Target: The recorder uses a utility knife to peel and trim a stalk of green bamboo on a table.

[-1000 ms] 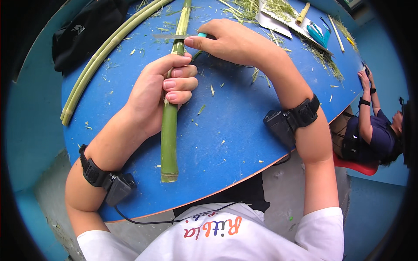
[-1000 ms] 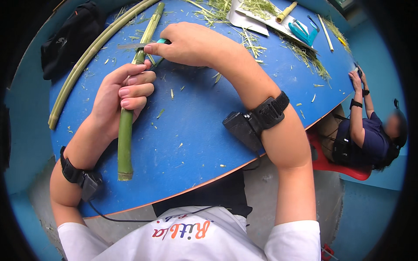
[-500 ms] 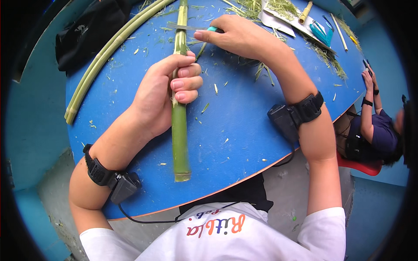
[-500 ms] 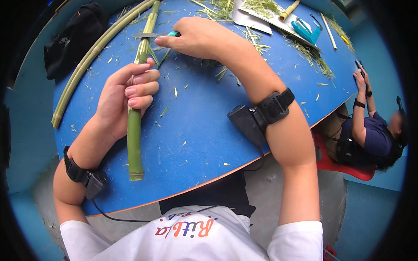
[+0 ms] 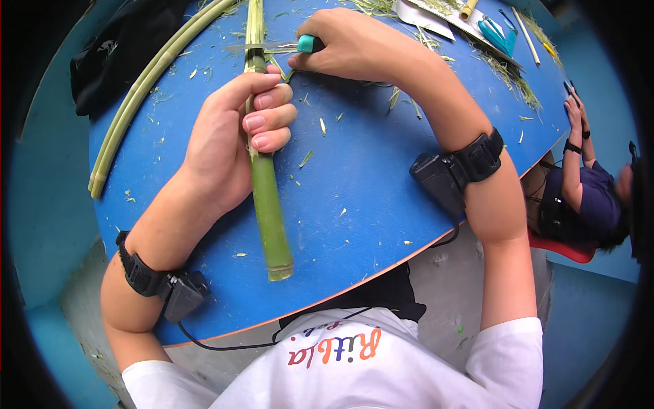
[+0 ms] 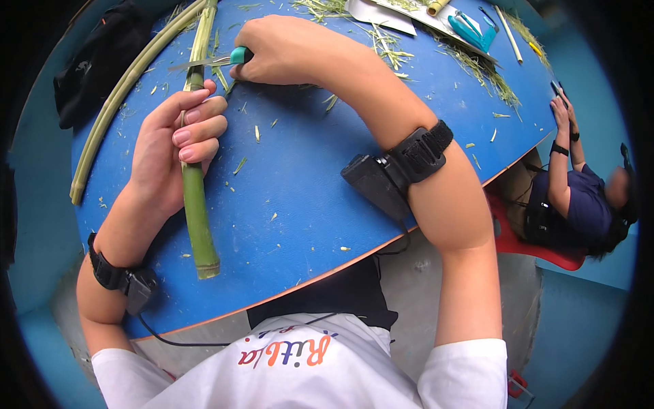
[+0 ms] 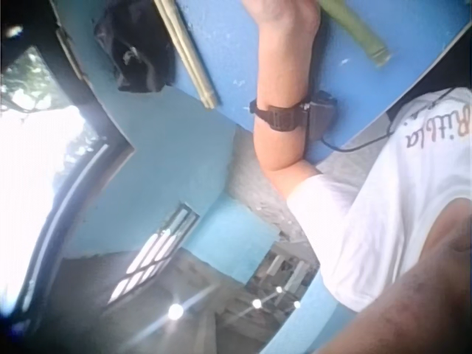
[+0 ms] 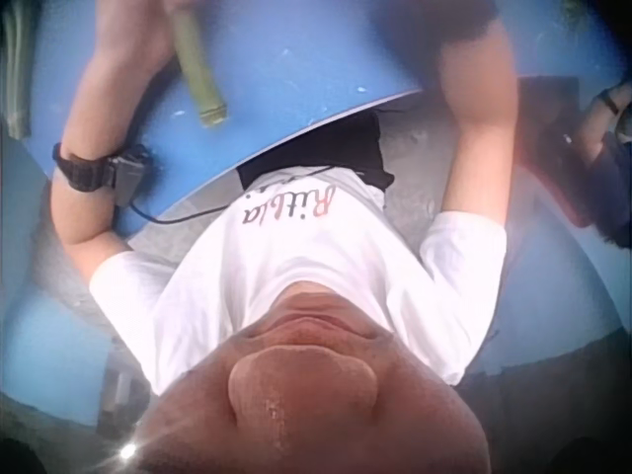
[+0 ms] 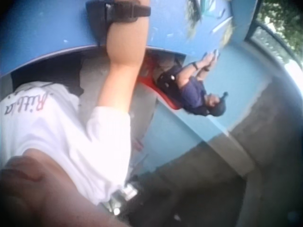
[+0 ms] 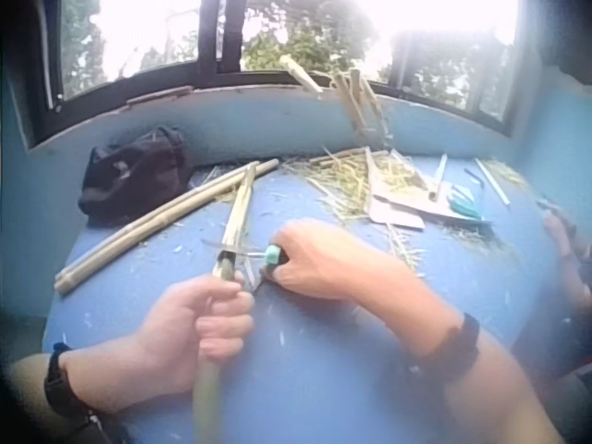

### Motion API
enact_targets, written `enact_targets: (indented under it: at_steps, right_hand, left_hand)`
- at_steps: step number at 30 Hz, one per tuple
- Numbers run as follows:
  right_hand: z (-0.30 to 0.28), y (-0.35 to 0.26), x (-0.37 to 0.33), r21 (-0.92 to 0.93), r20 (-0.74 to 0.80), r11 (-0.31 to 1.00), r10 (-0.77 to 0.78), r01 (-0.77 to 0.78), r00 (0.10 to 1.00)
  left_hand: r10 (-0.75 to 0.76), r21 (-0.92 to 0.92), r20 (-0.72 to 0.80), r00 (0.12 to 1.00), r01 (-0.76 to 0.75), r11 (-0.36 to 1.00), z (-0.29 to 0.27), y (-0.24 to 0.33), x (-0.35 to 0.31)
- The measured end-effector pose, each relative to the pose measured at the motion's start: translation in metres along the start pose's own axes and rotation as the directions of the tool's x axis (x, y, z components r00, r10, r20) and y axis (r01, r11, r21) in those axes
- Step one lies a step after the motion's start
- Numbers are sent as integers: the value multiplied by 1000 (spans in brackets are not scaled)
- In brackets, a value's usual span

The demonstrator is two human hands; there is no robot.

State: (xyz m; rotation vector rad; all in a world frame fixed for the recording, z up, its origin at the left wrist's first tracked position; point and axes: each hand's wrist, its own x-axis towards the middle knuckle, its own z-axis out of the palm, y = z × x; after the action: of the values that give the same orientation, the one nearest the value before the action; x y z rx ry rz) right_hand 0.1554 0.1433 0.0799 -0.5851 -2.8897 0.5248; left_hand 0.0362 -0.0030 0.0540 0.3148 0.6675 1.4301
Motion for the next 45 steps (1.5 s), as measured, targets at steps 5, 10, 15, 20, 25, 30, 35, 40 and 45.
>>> enact_targets:
  at_steps: [5,10,15,20,25,30,35,40,45]
  right_hand:
    - [5,11,3,-98,-130,995,-16,3,991]
    - [-28,32,12,-250,-298,947,123,-202,947]
    - [-27,26,12,-232,-331,960,76,-159,941]
    - [4,-3,3,-51,-126,999,-23,16,992]
    - [4,-16,5,-65,-70,997,-38,34,997]
    - [-20,-22,12,-168,-182,984,-97,67,979]
    - [-33,-43,0,-74,-37,994,84,-86,996]
    - [-34,0,-10,-174,-236,977,82,-126,968]
    - [1,-18,14,-105,-162,991,61,-79,985]
  left_hand:
    - [-37,-2,-4,999,37,999,1,1,-1]
    - [-88,76,33,996,86,993,4,1,-4]
    - [-70,125,25,997,66,990,2,1,-5]
    - [-51,-11,7,999,51,999,1,4,-5]
    - [-12,-23,-7,1000,12,1000,-4,5,-6]
    - [16,31,-28,999,-16,999,-3,6,-15]
    - [-16,16,-25,1000,16,1000,2,0,-16]
    - [-145,42,31,989,144,989,21,4,-9]
    - [-79,98,-27,996,81,992,10,14,-18]
